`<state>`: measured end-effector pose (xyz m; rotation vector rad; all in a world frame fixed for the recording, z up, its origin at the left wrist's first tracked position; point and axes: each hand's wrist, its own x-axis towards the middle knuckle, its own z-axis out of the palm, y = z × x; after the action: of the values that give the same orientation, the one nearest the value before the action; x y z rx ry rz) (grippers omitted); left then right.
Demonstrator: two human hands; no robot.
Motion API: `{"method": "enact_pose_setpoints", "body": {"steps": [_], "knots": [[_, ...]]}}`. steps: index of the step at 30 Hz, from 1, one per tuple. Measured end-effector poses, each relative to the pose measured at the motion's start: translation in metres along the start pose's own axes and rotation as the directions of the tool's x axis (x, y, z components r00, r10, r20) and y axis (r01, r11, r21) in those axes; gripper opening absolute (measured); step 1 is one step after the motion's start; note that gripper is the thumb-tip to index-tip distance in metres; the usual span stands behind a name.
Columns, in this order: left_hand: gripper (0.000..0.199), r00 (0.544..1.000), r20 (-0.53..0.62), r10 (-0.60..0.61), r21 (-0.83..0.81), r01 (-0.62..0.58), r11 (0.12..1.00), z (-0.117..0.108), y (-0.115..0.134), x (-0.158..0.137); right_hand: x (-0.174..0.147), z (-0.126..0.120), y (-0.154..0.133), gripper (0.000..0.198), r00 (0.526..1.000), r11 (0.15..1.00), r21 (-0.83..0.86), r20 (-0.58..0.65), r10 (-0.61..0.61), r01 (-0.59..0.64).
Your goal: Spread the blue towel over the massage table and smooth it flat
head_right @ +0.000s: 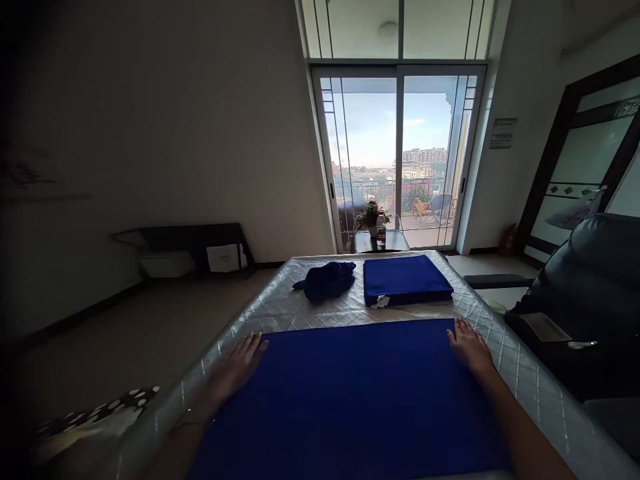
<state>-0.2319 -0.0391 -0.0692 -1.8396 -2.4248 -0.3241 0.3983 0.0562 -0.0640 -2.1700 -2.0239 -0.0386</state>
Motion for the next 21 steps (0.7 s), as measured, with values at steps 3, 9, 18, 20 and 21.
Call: {"method": "enact_pose_setpoints", "body": {"steps": [3, 9, 18, 20, 21], "knots": [[0.072, 1.000, -0.014, 0.010, 0.001, -0.010, 1.000, 0.002, 0.002, -0.001, -0.002, 0.000, -0.002, 0.072, 1.000, 1.000, -0.002, -0.001, -0.005, 0.005], [0.070, 0.997, -0.061, 0.057, 0.073, -0.052, 0.996, -0.016, 0.013, -0.011, -0.010, -0.013, -0.007, 0.068, 1.000, 0.999, -0.040, -0.018, 0.009, -0.010], [0.066, 0.952, -0.160, 0.262, 0.130, -0.243, 0.961, -0.047, 0.126, -0.039, -0.062, -0.053, -0.120, 0.058, 0.960, 0.961, 0.008, -0.043, -0.276, 0.277], [0.064, 0.925, -0.126, 0.358, 0.098, -0.348, 0.932, -0.037, 0.168, -0.049, -0.078, -0.046, -0.162, 0.059, 0.934, 0.933, 0.048, -0.006, -0.356, 0.356], [0.065, 0.907, -0.116, 0.404, 0.069, -0.399, 0.914, -0.031, 0.188, -0.054, -0.084, -0.041, -0.180, 0.060, 0.918, 0.915, 0.082, 0.011, -0.397, 0.395]]}}
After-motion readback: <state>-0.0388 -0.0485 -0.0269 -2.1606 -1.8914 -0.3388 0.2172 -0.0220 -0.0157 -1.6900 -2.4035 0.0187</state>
